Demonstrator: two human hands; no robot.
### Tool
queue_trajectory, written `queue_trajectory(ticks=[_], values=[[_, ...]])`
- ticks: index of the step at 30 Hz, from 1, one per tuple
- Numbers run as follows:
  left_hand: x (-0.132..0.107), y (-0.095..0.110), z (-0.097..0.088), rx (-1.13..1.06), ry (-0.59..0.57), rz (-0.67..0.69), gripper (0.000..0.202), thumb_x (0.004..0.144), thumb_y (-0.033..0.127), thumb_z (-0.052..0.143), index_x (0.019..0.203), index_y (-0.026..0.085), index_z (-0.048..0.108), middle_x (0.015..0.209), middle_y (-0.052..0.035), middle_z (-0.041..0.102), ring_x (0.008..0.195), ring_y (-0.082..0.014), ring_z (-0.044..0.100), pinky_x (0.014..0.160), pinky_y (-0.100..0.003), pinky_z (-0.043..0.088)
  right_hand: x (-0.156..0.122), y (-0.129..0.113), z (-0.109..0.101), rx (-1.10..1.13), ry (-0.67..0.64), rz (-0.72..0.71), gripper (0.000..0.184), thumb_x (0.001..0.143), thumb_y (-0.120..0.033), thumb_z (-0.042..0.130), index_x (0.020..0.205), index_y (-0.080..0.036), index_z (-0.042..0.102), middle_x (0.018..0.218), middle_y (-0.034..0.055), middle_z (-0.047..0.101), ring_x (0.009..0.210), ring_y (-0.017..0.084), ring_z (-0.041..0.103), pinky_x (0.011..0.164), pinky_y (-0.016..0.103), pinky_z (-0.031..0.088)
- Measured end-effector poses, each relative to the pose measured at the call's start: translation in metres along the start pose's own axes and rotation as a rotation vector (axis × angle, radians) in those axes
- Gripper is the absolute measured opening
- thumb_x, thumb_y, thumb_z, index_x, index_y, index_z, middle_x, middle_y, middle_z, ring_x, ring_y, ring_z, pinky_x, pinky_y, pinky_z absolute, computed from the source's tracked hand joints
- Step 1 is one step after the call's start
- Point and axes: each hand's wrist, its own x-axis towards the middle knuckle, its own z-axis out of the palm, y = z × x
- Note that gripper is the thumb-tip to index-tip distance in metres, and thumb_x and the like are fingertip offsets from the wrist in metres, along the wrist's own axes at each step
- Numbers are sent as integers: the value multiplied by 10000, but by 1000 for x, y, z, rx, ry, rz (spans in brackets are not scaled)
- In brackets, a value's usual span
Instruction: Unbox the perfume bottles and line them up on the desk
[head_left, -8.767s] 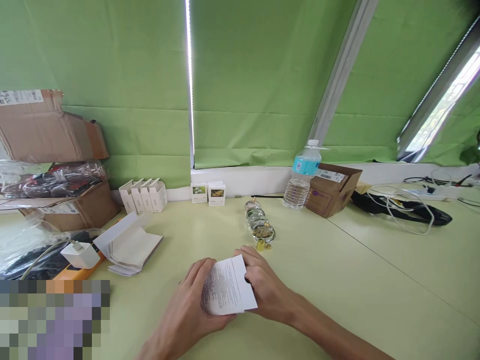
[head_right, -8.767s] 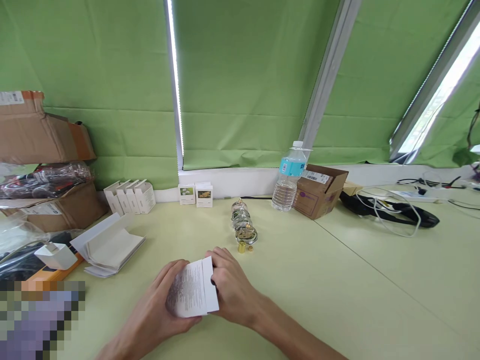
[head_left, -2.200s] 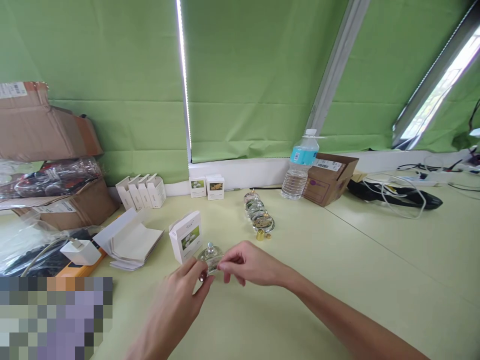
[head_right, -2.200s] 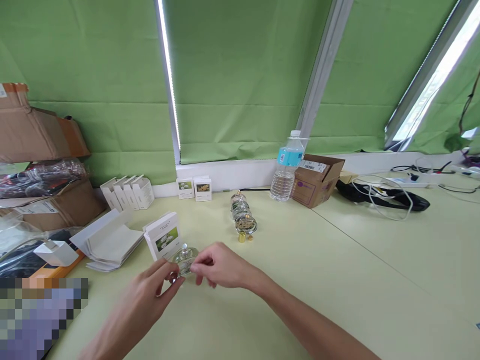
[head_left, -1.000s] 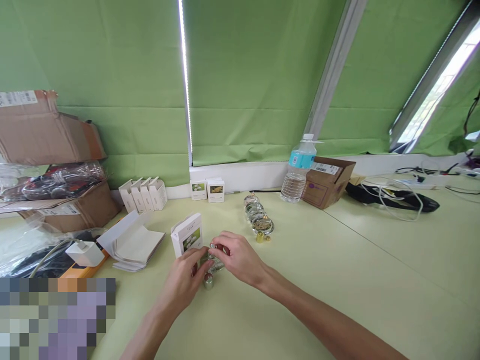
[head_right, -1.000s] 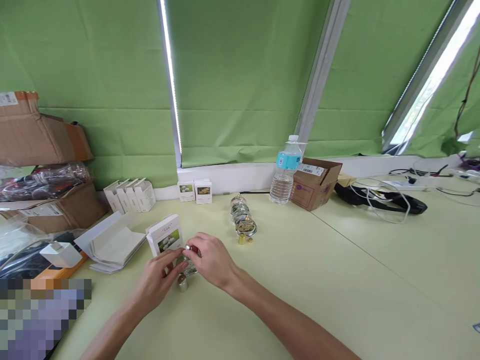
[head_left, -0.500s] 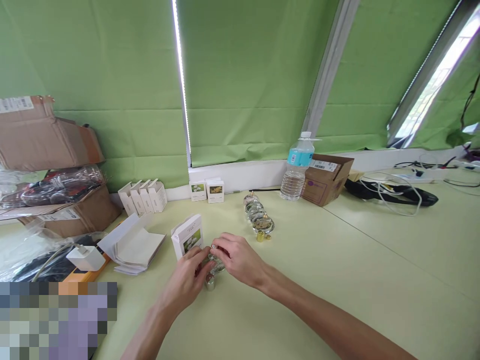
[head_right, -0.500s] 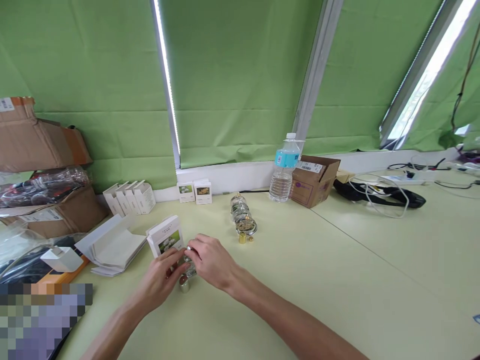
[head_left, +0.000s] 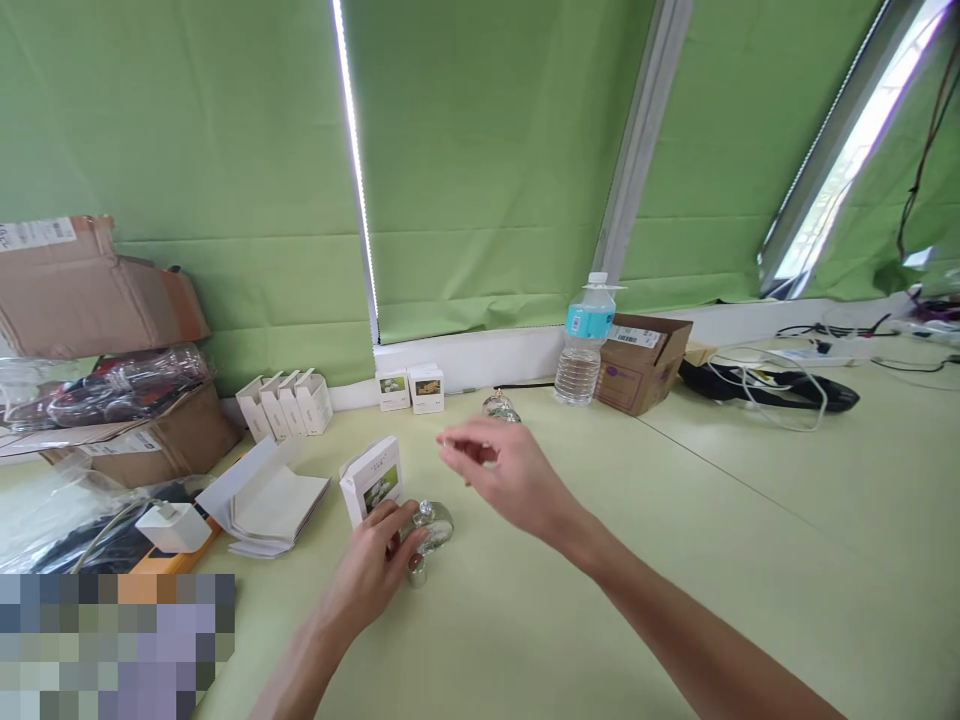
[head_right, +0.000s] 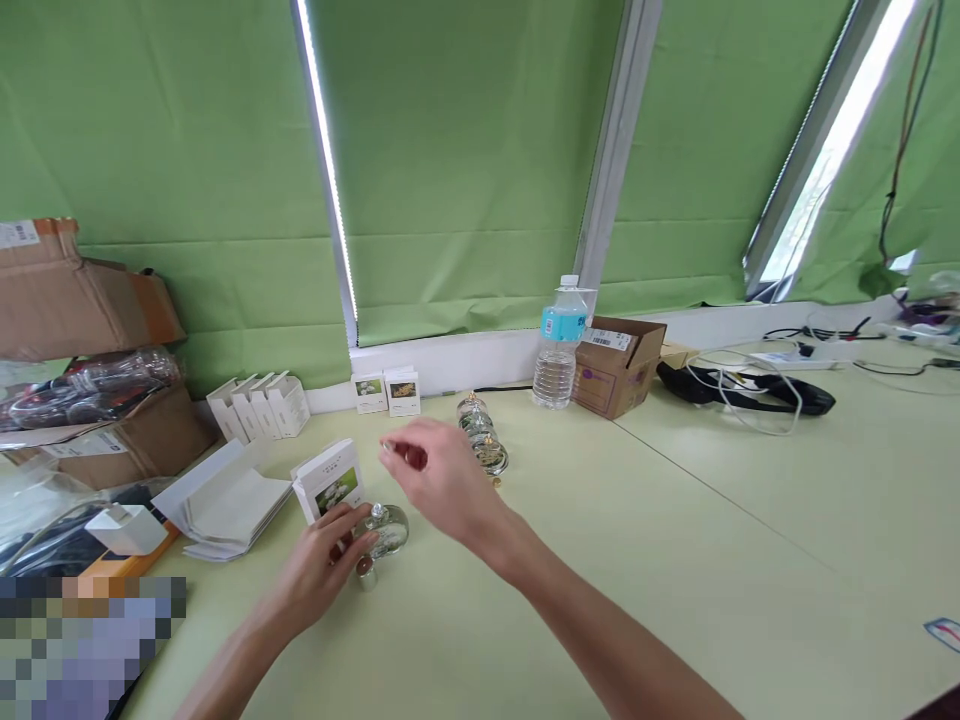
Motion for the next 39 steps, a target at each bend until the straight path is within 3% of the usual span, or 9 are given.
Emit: queue_trajectory(ticks=[5,11,17,24,28,31,33,35,39], values=[[-1,-2,4,-47,28,-29,323,905,448,458,1093,240,618,906,-33,568,655,-129,602,537,-229,482,-45,47,34,-167,-278,114,191,861,-251,543,780,-197,707,788,21,602,648,120,530,622,252,400],[-4,-6,10,-119,90,-94,377,885,470,486,1172,248,589,1107,-65,606,660,-128,632,576,-253,518,-68,73,58,-329,-411,96,257,843,-144,499,617,-173,618,712,8,556,646,116,518,630,234,359],[-7,-3,8,-112,52,-184,465,877,490,490,1256,225,527,1036,-81,659,704,-165,653,601,-272,516,-73,79,60,-524,-413,126,244,873,-261,524,685,-192,664,763,35,595,690,157,561,599,266,329],[-7,-3,6,-122,16,-220,470,863,509,501,1215,201,542,914,-61,671,728,-183,649,636,-292,506,-75,80,64,-615,-403,156,209,847,-320,571,718,-195,677,771,41,628,703,170,588,576,272,299],[-9,-2,5,-143,-1,-278,498,848,520,519,1243,217,510,864,-29,665,728,-182,648,665,-299,504,-72,75,54,-613,-399,188,268,822,-375,595,637,-187,639,694,40,624,619,160,565,539,274,275],[-9,-4,5,-189,-12,-280,479,849,516,523,1224,219,518,836,-14,663,746,-184,655,706,-308,509,-67,73,43,-589,-346,235,358,891,-372,493,616,-191,632,618,38,616,588,162,559,542,277,287],[-8,-5,5,-217,-23,-270,469,852,513,521,1211,212,526,844,-18,663,765,-187,657,726,-313,512,-64,72,39,-546,-280,252,323,915,-308,443,720,-195,674,693,48,655,650,170,586,587,276,330],[-7,-7,5,-230,-31,-263,475,855,512,518,1218,206,521,837,-19,662,778,-188,654,744,-318,511,-61,73,38,-451,-225,260,238,898,-294,477,947,-195,687,886,67,687,739,177,605,652,275,381],[-6,-6,7,-239,-46,-265,510,863,513,505,1272,208,488,850,-25,673,787,-188,649,760,-325,512,-58,75,44,-207,-222,254,508,832,-374,593,1305,-206,513,1175,87,613,779,161,608,690,264,449]])
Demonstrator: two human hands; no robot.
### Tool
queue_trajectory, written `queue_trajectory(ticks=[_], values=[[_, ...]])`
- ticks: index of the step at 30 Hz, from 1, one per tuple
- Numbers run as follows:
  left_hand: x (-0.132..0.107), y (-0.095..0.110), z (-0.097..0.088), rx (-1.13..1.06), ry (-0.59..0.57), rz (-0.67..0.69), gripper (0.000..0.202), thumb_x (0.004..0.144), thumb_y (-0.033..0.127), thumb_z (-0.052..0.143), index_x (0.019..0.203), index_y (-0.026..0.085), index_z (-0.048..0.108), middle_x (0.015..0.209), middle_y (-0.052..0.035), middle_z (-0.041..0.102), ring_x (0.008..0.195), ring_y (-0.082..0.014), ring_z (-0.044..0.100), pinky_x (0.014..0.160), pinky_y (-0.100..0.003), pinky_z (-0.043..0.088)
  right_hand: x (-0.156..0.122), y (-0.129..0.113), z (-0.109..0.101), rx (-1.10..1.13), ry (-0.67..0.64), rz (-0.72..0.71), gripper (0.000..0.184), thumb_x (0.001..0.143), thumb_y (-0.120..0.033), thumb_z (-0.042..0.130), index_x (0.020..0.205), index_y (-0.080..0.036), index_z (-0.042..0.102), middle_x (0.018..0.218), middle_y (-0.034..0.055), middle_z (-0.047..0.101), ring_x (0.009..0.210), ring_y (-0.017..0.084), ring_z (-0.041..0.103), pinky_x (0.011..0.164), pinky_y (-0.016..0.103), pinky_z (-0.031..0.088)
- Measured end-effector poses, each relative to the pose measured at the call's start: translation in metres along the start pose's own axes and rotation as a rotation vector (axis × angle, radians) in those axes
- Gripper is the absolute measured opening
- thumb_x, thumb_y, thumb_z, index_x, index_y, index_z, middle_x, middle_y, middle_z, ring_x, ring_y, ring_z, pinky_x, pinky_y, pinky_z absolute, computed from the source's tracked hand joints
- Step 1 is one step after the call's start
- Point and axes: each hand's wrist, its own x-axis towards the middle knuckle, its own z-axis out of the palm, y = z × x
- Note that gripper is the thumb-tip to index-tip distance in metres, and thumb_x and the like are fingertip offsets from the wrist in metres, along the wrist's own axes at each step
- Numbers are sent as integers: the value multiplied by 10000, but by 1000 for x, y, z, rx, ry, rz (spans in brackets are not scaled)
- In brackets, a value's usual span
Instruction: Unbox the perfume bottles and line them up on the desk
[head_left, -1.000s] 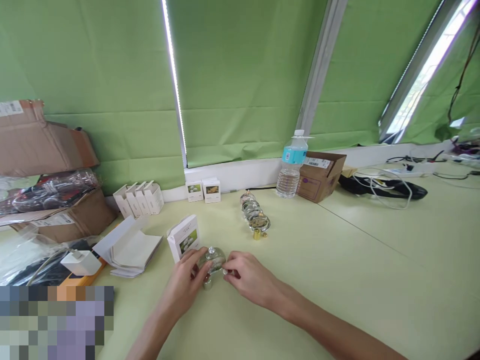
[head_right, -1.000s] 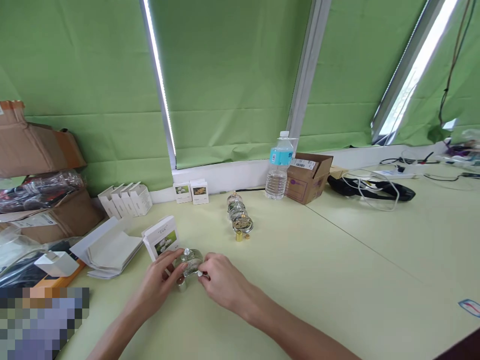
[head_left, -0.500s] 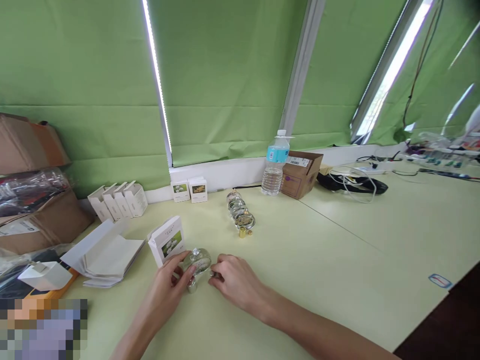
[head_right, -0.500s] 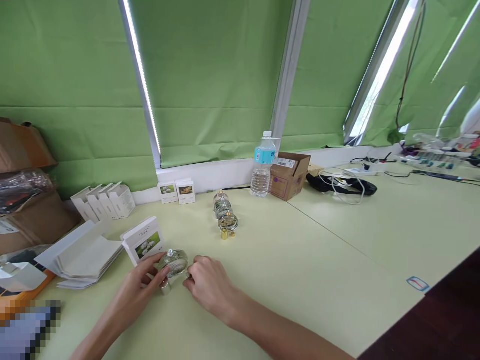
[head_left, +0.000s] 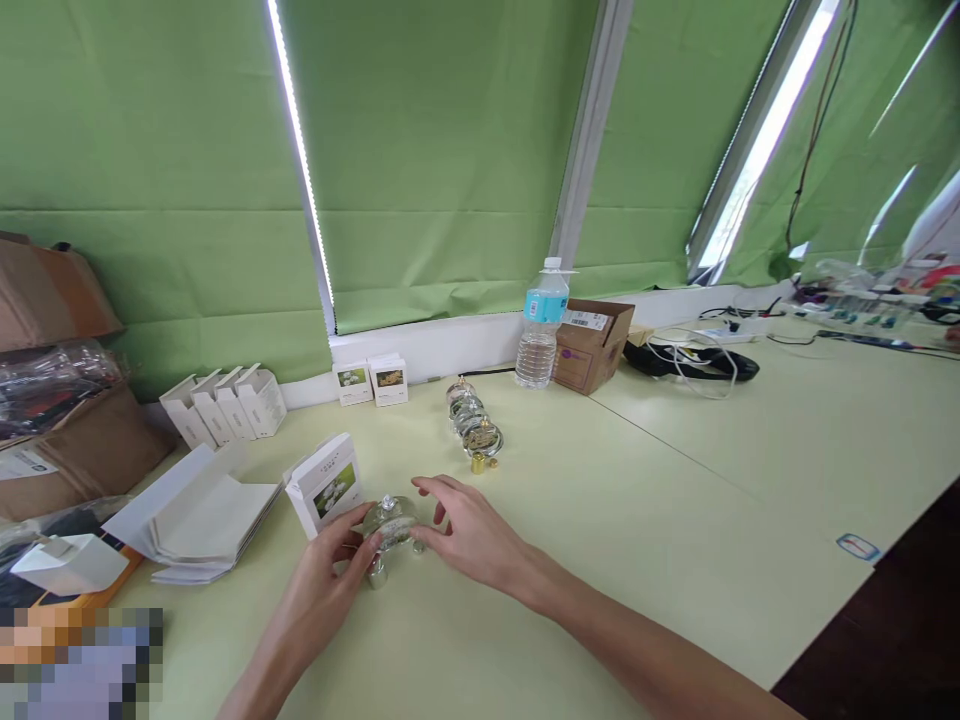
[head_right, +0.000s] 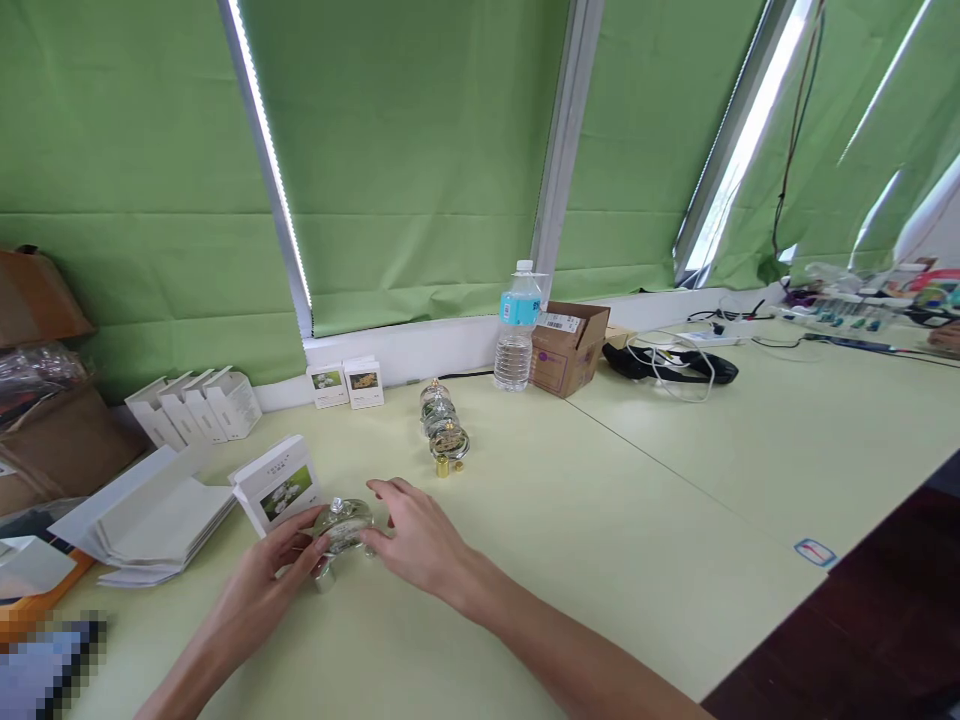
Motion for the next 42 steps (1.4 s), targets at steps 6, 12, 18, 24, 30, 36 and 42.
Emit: queue_trajectory(ticks=[6,12,18,24,30,36,42], values=[[-3,5,4,-44,-12,-17,548,856,526,508,1299,204,473,1091,-84,665,991,-219,635,794,-317,527,8,2,-3,10,-34,-111,314,874,-322,558,1160,-207,618,1046,62,652,760,148,601,743,263,456],[-4,7,2,-23,28,-30,534,849,562,481,1239,198,511,1155,-108,624,994,-230,636,780,-330,540,9,19,-41,-119,-113,-26,269,832,-336,615,1055,-190,655,895,47,672,743,159,596,646,244,417],[-7,12,2,-24,83,-39,520,841,594,460,1157,195,566,883,-68,664,919,-243,662,750,-350,535,5,44,-81,-284,-81,110,247,765,-272,647,1004,-228,689,889,34,664,784,187,595,611,242,383],[-8,16,10,-2,198,-32,560,802,657,450,1067,194,619,830,-58,666,817,-238,675,666,-340,541,9,64,-96,-359,-33,244,256,758,-249,641,1006,-235,699,893,41,677,787,197,610,640,249,385],[-9,18,11,15,220,-31,548,789,661,465,1043,205,632,795,-42,659,736,-210,668,585,-296,515,9,65,-100,-400,-12,293,296,770,-281,639,1056,-215,674,917,63,676,843,211,615,666,254,381],[-8,17,9,43,203,-37,511,812,624,467,1046,201,631,752,-26,642,677,-193,644,591,-287,482,-9,32,-99,-348,98,292,219,865,-375,524,897,-213,667,830,53,681,719,189,607,600,269,369],[-3,10,0,124,128,-38,477,832,590,475,1003,183,655,738,-24,652,692,-190,603,591,-262,449,-15,-1,-32,-223,-96,-81,258,894,-361,500,1066,-219,630,908,37,682,797,182,614,695,282,397]])
